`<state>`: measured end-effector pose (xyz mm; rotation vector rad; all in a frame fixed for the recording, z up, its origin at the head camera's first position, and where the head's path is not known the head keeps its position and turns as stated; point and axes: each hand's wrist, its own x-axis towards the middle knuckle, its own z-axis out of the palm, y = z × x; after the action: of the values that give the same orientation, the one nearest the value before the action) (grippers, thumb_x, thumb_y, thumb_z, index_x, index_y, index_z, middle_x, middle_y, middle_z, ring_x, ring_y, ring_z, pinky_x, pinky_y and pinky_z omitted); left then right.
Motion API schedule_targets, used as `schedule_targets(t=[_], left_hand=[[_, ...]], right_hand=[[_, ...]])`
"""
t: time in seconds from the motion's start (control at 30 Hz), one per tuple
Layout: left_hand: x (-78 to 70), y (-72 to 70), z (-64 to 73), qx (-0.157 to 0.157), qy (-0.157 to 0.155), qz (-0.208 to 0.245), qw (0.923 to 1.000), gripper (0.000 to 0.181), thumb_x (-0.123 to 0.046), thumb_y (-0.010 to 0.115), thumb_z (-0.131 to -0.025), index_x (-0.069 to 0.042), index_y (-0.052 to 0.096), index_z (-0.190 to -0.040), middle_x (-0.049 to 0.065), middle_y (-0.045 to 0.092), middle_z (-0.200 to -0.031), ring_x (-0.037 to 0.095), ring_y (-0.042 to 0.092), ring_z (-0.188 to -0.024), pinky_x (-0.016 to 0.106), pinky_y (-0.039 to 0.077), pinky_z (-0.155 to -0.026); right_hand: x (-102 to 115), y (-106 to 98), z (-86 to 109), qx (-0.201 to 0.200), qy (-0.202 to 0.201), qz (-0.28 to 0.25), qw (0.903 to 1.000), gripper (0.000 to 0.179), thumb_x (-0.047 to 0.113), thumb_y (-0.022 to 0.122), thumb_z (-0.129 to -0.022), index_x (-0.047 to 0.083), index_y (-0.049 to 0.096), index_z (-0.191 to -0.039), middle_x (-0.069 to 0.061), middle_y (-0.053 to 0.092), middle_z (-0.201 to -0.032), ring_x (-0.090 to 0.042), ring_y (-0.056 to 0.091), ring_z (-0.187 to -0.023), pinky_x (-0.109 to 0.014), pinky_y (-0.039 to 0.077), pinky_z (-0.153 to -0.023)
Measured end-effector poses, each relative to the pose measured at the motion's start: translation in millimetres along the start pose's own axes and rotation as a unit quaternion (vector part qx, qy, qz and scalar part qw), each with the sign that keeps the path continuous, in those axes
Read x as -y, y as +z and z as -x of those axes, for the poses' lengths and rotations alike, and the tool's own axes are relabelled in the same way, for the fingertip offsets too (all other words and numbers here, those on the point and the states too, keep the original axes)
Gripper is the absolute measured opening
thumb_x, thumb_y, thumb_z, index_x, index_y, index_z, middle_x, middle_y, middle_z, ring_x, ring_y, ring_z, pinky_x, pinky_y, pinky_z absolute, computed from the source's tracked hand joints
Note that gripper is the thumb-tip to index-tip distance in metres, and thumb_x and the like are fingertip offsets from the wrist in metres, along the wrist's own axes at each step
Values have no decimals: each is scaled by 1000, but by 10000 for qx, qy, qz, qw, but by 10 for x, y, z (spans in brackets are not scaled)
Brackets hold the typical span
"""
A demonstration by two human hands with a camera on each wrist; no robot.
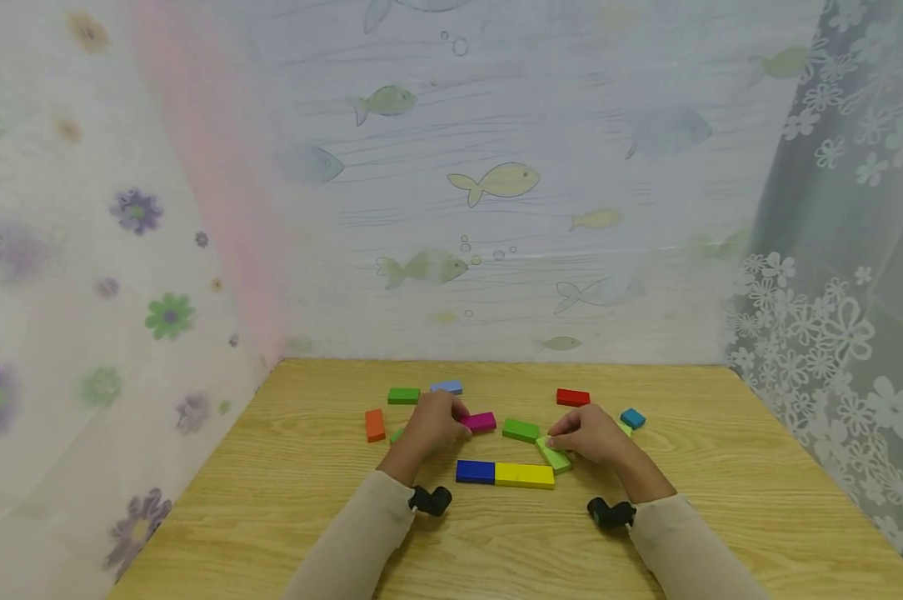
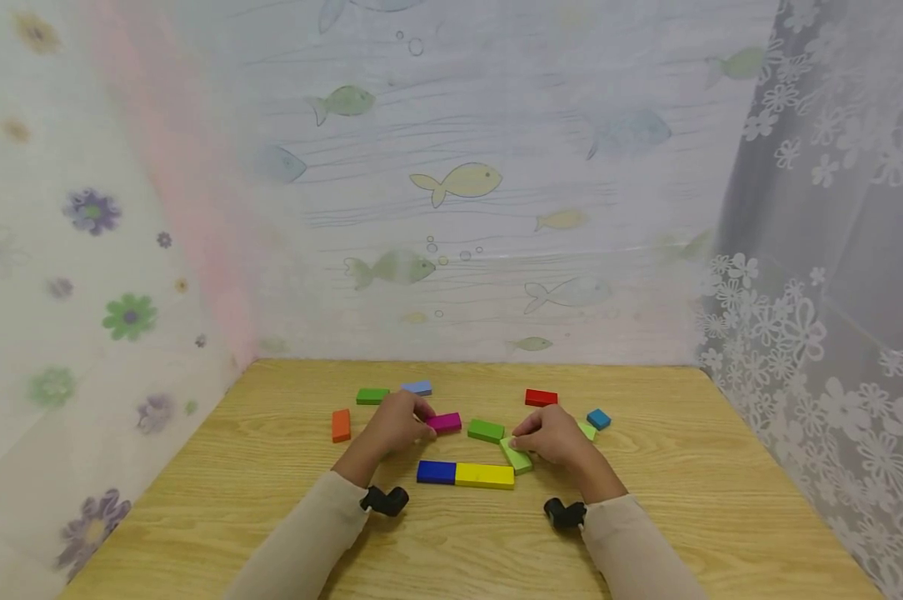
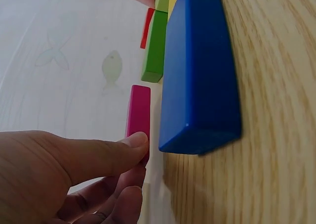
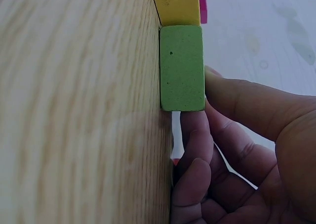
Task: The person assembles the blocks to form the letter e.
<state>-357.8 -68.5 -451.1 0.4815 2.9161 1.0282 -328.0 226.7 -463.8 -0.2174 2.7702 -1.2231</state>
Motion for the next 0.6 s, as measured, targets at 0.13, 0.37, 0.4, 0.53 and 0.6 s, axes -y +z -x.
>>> schedule_targets(t=[0.13, 0.37, 0.4, 0.53, 0.6], left_hand=[[-16, 7, -6, 78, 9, -92, 9999, 25, -11, 86, -85, -4, 80, -107, 8, 77, -101, 20, 68, -93, 39, 59, -84], [-34, 37, -27, 161, -31, -156, 9997, 24, -10, 86, -84, -5, 81, -107, 7, 77, -102, 19, 67, -92, 39, 59, -84], [-33, 43, -32, 177, -38, -137, 9997, 24, -10, 86, -84, -5, 81, -107, 7, 77, -102, 19, 67, -92, 39, 59, -84], [-20, 65, -55, 203, -41, -97, 9997, 24, -10, 86, -84, -6, 81, -107, 6, 76, -101, 19, 67, -93, 39, 59, -85], [-13, 71, -63, 206, -32, -94, 9997, 24, -10, 86, -84, -6, 81, -107, 6, 77, -102, 20, 67, -94, 40, 59, -85]], right_hand=[[-1, 1, 1, -12, -5, 16, 10000, 13, 17, 82, -89, 7, 80, -97, -4, 73, -97, -20, 60, -86, -31, 51, -72], [7, -1, 2, -20, 12, 30, 10000, 13, 17, 82, -89, 8, 80, -98, -4, 74, -98, -20, 60, -88, -31, 51, -72], [7, 0, 2, -23, 16, 34, 10000, 13, 17, 82, -89, 8, 80, -98, -4, 74, -98, -20, 60, -88, -31, 51, -72], [2, 5, -3, -30, 38, 30, 10000, 13, 18, 83, -88, 8, 80, -97, -4, 73, -98, -20, 59, -87, -31, 51, -71], [-3, 9, -4, -31, 46, 26, 10000, 13, 18, 83, -88, 8, 80, -97, -4, 73, -98, -20, 59, -87, -31, 51, -71]])
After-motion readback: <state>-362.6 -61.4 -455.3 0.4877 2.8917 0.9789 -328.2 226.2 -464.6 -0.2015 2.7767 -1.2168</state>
